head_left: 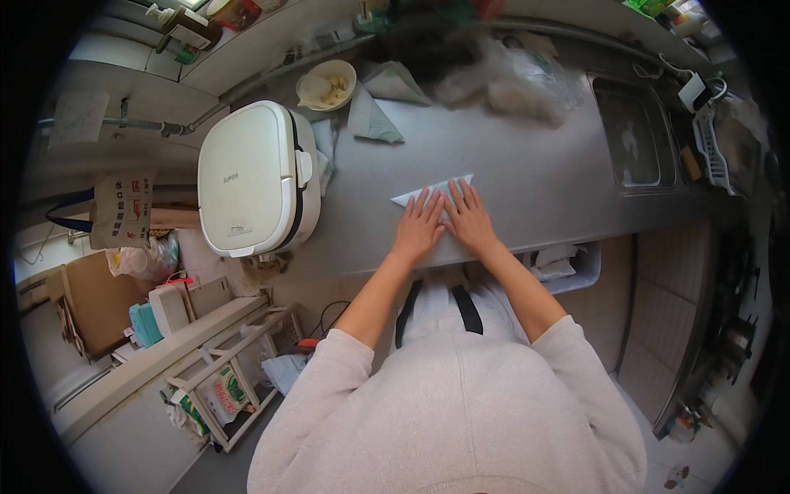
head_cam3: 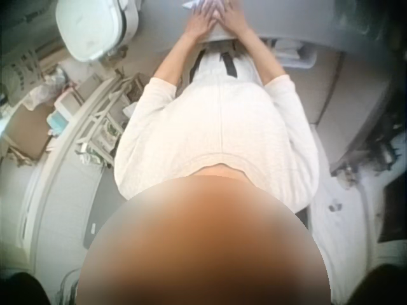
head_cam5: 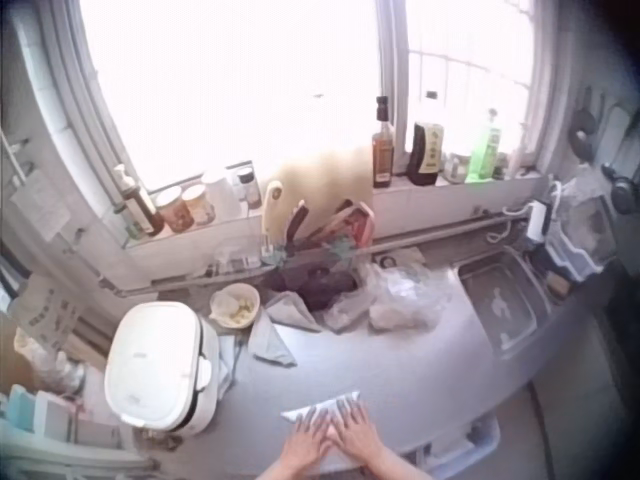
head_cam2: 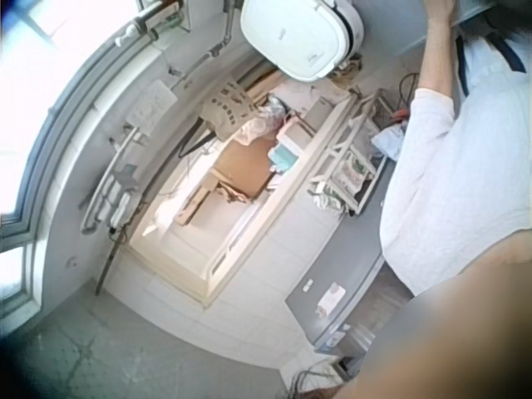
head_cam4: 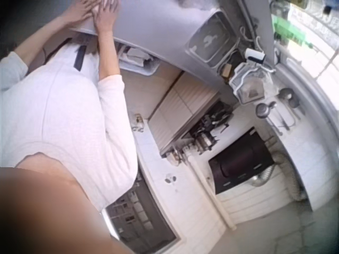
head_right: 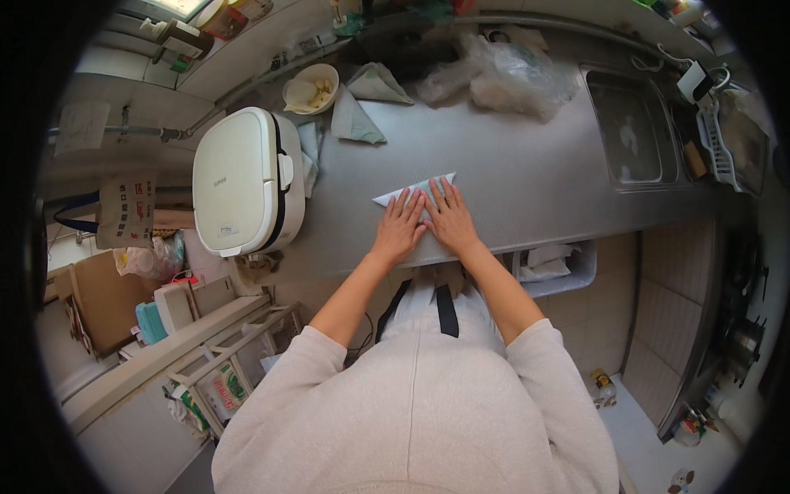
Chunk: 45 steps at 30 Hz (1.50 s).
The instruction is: The person folds a light blue plastic bag into a compact square on a kitchen counter. They then unfold a larger transparent plastic bag, fold it into a smaller rectangle, and place it on the counter.
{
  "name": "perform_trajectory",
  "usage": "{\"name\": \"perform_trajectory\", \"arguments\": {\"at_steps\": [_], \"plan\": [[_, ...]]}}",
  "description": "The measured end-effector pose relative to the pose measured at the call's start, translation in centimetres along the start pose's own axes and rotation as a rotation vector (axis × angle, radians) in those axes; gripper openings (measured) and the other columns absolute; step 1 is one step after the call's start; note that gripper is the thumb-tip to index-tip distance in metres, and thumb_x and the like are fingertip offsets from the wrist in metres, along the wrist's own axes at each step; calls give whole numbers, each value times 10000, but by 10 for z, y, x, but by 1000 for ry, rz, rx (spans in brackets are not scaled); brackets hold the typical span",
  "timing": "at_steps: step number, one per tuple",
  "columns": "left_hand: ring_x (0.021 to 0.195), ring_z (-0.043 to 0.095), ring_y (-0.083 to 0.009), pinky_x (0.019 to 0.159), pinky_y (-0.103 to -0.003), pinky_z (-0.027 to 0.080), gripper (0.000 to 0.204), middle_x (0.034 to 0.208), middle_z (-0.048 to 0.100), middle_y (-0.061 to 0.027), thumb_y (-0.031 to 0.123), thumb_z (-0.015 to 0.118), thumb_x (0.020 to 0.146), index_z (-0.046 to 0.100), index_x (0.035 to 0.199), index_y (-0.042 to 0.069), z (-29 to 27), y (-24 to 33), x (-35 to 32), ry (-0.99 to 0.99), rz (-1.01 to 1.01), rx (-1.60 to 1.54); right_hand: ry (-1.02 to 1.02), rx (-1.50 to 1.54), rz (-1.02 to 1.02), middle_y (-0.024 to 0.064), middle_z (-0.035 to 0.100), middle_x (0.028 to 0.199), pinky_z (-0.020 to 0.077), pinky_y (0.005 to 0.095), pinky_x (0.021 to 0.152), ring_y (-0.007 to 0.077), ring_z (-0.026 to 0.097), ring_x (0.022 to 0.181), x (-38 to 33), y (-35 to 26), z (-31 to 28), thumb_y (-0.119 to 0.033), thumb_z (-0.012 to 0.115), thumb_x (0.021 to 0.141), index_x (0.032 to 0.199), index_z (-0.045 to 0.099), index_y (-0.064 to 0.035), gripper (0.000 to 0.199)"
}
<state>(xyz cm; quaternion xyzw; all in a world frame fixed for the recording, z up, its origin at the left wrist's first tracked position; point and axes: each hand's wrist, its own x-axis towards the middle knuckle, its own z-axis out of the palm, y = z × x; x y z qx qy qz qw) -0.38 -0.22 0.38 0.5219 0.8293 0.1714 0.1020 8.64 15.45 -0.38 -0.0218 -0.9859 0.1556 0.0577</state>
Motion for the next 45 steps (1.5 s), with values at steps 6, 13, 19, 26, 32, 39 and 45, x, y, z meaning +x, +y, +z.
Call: {"name": "perform_trajectory", "arguments": {"at_steps": [6,13,19,26,32,39,45], "plan": [[1473,110,-285,1167,-539,68,702,1585,199,-55,398,520,916,282,1498,85,14,-3,-10,-46,-50,67,-41,1,79,129,210,1571,109,565,1149,367,140,1454,-10,3,7,-443,587,869,1468,369,-217,676],[1466,129,-318,1162,-543,95,632,1580,194,-106,378,529,925,345,1478,134,12,-10,-6,-31,-82,-58,-22,-37,51,118,265,1554,170,534,1142,359,196,1437,-3,9,0,-459,574,875,1440,418,-201,641],[1450,158,-366,1164,-508,146,557,1559,204,-189,307,579,906,442,1425,162,0,-27,-13,49,-108,-98,-97,118,136,105,534,1295,397,430,985,298,474,1205,30,36,-18,-278,692,805,1266,558,-95,513],[1423,213,-401,1146,-478,221,721,1555,185,-222,198,674,831,348,1466,98,-10,-15,-9,231,-250,-228,-294,380,289,122,615,995,464,398,818,259,568,964,57,42,-37,-191,703,812,1004,634,-33,258],[1419,225,-394,1141,-447,235,741,1568,145,-211,111,632,855,255,1489,47,-27,-16,-4,410,-398,-381,-229,1204,657,17,569,720,438,253,578,95,531,642,85,49,-41,-327,598,936,945,637,-14,315],[1432,210,-373,1142,-420,240,713,1565,155,-214,97,602,875,246,1490,34,-55,-10,45,435,-389,-492,112,938,531,173,559,1165,476,379,868,275,559,1031,181,48,-24,-273,665,882,1190,554,-9,420],[1436,210,-366,1143,-407,243,690,1558,177,-219,102,592,885,256,1480,8,-34,-8,40,337,-387,-487,310,-73,346,193,373,1450,311,463,1098,408,278,1366,142,118,-87,-205,634,849,1168,622,-106,335]]}}
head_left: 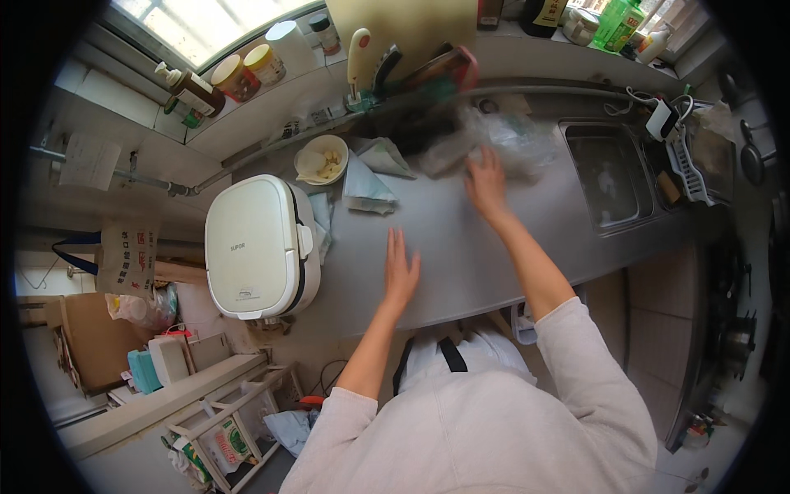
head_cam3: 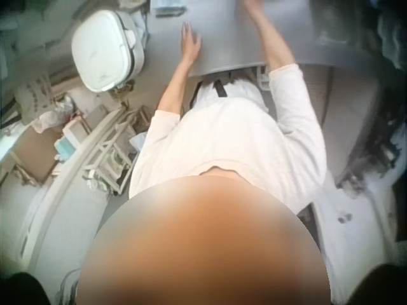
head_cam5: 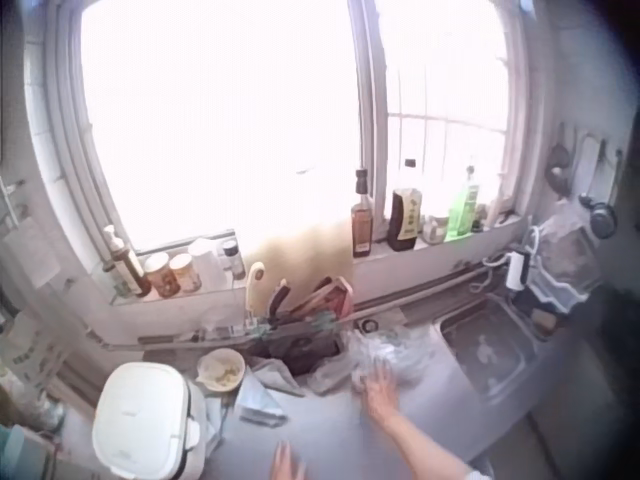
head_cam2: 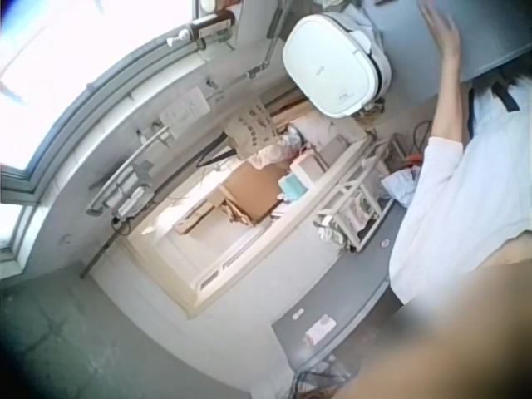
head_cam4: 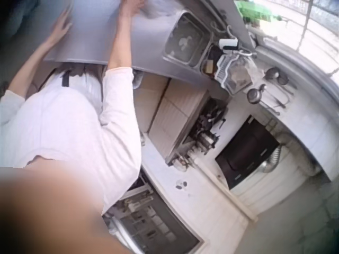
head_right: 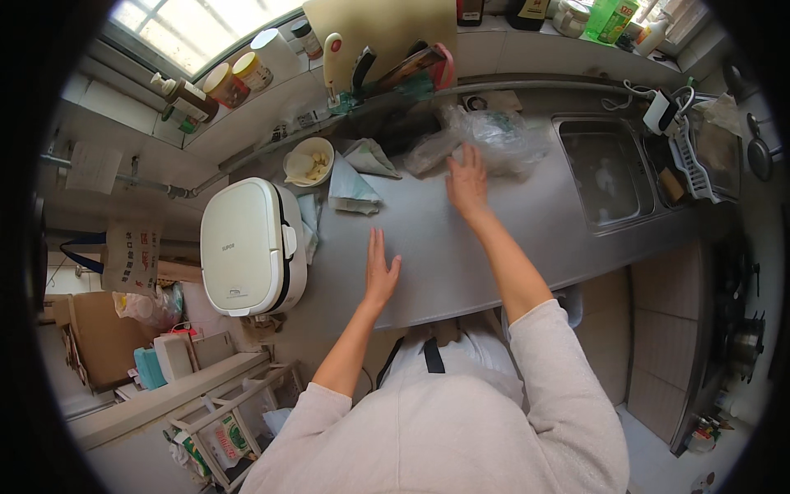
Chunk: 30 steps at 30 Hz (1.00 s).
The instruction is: The person folds a light blue plastic bag into a compact square on a kitchen counter. They then unfold a larger transparent plastic bag, fold it into a smaller rectangle, and place it on the counter.
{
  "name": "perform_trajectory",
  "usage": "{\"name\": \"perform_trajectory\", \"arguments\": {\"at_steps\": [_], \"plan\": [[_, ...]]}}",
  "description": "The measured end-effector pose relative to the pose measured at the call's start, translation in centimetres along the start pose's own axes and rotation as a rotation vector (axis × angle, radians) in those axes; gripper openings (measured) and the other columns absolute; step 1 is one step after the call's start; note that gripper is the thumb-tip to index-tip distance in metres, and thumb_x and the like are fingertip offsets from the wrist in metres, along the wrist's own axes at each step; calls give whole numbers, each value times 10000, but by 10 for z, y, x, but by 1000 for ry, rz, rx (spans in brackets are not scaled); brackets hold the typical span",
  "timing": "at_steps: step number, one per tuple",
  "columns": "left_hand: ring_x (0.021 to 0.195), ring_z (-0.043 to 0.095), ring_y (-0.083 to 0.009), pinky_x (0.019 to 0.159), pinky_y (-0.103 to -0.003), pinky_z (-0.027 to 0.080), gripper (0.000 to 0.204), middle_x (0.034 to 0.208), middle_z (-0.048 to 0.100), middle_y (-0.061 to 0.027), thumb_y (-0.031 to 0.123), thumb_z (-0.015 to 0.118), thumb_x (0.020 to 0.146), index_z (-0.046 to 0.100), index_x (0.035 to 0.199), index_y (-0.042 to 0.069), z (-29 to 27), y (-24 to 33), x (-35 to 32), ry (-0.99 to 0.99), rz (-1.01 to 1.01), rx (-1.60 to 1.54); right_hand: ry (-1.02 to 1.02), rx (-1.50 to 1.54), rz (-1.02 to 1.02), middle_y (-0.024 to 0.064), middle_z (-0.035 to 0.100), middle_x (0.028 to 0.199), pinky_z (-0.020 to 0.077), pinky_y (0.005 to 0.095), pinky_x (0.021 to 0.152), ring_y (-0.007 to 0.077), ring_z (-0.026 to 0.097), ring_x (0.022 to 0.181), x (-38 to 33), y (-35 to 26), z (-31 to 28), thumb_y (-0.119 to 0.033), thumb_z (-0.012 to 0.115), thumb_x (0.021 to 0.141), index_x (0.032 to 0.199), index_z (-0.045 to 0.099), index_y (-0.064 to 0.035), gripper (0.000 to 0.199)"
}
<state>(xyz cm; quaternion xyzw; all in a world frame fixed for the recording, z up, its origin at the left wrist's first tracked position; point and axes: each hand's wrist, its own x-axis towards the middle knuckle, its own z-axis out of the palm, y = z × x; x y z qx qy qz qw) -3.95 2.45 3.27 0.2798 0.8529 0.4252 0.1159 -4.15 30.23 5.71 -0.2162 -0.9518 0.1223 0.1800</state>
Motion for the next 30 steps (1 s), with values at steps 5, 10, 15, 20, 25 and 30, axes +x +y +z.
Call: {"name": "perform_trajectory", "arguments": {"at_steps": [5,10,15,20,25,30], "plan": [[1429,236,-357,1133,-405,265,642,1547,225,-210,127,600,890,321,1458,19,28,14,7,-119,40,-38,106,-340,14,109,446,1417,328,460,1091,344,325,1368,3,129,-4,-61,523,885,1065,638,-25,216],[1410,289,-334,1120,-390,293,611,1540,264,-181,187,626,892,383,1425,13,24,44,27,-135,90,-86,415,-37,-55,113,554,1248,408,401,999,296,492,1221,8,72,-75,-22,576,867,971,627,-2,118],[1406,307,-279,1104,-377,326,649,1533,290,-155,301,634,917,361,1434,20,41,89,58,-240,-66,-441,516,847,475,-8,570,869,436,244,756,110,543,789,-42,25,-97,-16,656,859,904,589,-43,85],[1281,459,-223,1039,-385,414,559,1393,471,-114,336,638,923,432,1360,53,40,117,62,-344,-611,-1072,502,1577,740,-24,562,883,450,221,709,69,542,791,-101,-2,-80,-16,657,872,981,522,-109,196],[1076,591,-182,908,-365,495,371,1177,606,-34,257,634,932,525,1245,91,33,109,44,-127,-557,-1386,255,1650,850,-4,577,963,478,251,762,91,570,836,-148,-29,-69,-84,627,911,1009,503,-104,159],[989,619,-158,843,-341,514,297,1126,628,-10,199,621,939,555,1213,103,20,73,29,-110,-498,-1290,316,1194,801,63,603,1015,488,304,818,130,575,906,-149,-11,-62,-241,594,951,1098,536,-58,242]]}}
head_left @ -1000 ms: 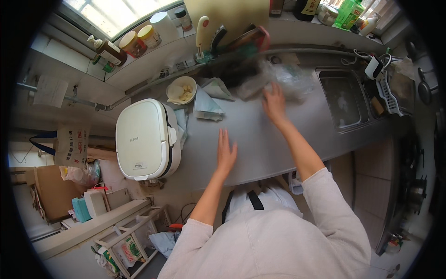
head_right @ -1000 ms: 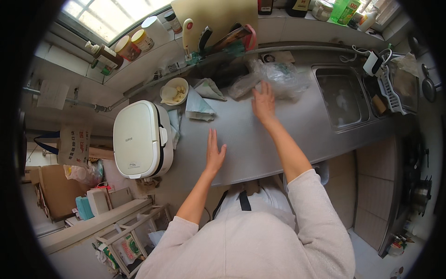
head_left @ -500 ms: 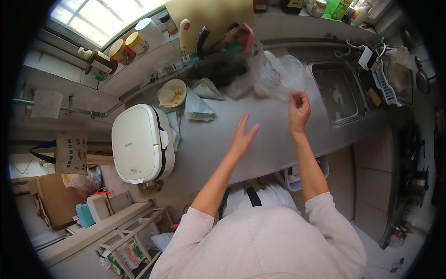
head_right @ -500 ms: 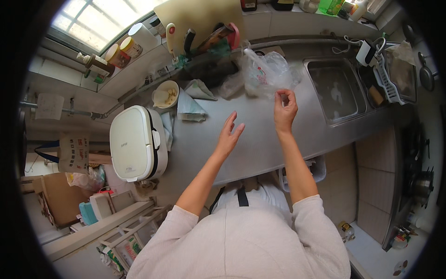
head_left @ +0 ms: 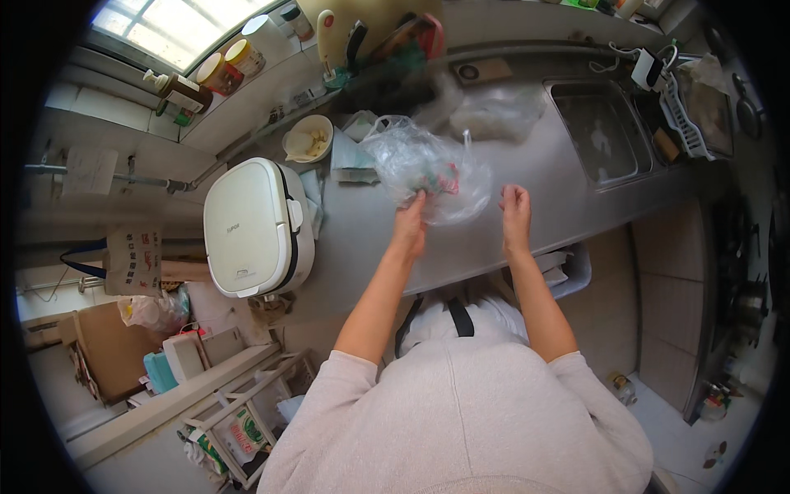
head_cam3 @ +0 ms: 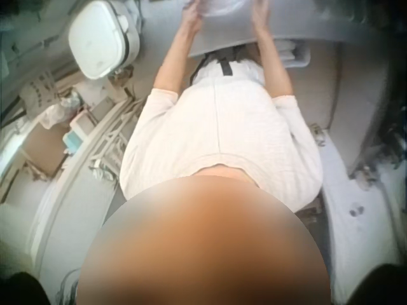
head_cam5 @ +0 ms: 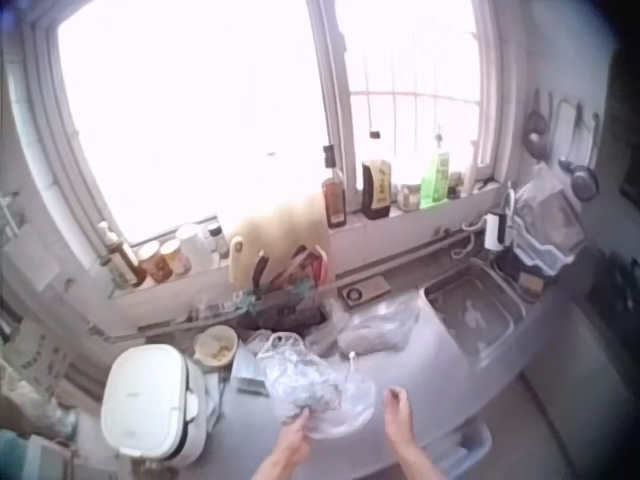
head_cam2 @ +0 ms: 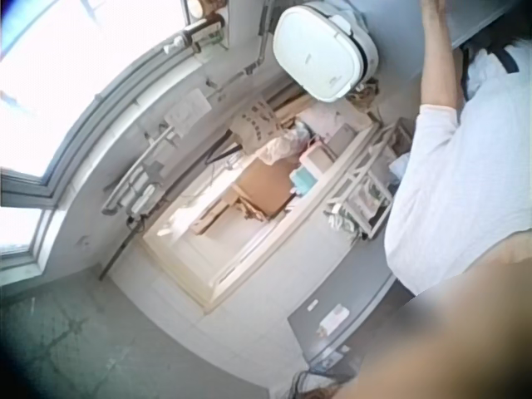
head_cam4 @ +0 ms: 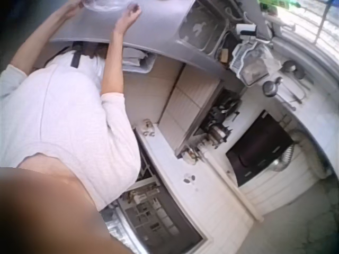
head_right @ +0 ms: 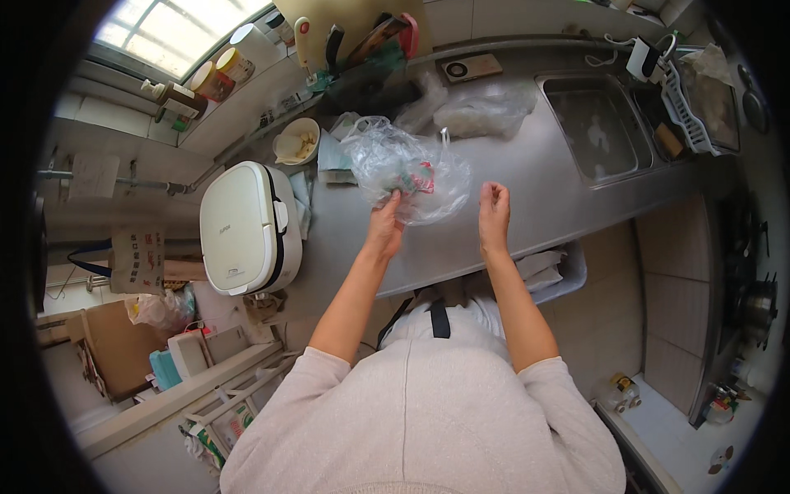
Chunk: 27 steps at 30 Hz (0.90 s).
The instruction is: The person folds a light blue plastic bag into a compact square on a kitchen counter. They then unfold a larger transparent plastic bag, fold it into a smaller rectangle, and place it on the counter.
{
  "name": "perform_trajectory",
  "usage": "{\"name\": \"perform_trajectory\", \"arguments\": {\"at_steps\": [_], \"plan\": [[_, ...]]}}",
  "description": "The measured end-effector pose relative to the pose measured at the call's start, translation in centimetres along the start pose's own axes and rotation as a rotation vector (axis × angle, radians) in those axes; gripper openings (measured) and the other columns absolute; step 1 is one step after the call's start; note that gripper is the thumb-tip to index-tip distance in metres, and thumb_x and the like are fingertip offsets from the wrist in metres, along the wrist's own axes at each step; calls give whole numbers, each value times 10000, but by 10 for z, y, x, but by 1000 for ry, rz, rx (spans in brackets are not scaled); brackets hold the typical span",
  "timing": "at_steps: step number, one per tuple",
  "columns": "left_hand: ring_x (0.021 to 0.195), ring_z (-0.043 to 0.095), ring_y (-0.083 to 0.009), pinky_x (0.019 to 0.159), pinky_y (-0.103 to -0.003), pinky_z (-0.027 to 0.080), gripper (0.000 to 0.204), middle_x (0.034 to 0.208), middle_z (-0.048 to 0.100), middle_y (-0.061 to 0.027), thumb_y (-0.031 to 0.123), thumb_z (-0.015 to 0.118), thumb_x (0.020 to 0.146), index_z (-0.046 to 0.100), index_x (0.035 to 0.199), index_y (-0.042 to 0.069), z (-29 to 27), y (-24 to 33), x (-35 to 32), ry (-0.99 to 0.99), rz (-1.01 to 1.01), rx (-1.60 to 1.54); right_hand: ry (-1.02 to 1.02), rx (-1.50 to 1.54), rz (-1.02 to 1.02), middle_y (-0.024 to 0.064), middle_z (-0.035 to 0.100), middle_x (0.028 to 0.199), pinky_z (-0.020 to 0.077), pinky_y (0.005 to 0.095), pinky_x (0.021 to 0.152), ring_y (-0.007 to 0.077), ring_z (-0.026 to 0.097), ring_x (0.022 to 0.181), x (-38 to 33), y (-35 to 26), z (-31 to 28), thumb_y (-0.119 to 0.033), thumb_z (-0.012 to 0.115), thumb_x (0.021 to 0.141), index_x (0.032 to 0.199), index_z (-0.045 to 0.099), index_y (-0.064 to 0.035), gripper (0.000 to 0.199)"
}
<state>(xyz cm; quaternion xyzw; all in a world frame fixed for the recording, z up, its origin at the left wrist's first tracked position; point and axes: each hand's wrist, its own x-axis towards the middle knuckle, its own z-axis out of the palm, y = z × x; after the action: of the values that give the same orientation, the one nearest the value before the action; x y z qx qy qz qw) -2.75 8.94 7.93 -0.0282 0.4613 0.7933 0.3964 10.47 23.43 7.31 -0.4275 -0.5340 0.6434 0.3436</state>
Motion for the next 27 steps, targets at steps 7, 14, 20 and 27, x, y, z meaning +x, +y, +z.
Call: {"name": "perform_trajectory", "arguments": {"at_steps": [7,14,20,27], "plan": [[1033,587,-152,886,-331,487,340,1155,619,-11,212,619,943,548,1249,82,-32,4,-19,-24,13,110,-317,-570,50,68,644,1014,489,288,788,136,586,870,15,-1,12,-302,572,960,1173,565,-6,365],[1056,570,-163,913,-302,449,416,1174,614,-22,236,661,918,544,1274,54,-72,7,-35,146,30,243,-8,434,312,34,655,967,492,270,714,151,617,841,14,18,-22,-235,506,977,1022,596,-84,181],[879,560,-102,753,-248,439,315,1009,640,-11,205,720,873,614,1119,41,-97,7,-41,291,9,244,254,601,308,43,652,986,498,281,714,148,619,863,42,37,-78,-186,477,966,1032,564,-102,138],[822,544,-110,720,-254,436,160,938,626,-5,80,664,872,639,1025,39,-85,-11,-49,329,234,575,615,-423,-178,32,608,894,467,312,759,174,565,817,40,79,-105,-204,588,925,1020,609,-52,181]]}}
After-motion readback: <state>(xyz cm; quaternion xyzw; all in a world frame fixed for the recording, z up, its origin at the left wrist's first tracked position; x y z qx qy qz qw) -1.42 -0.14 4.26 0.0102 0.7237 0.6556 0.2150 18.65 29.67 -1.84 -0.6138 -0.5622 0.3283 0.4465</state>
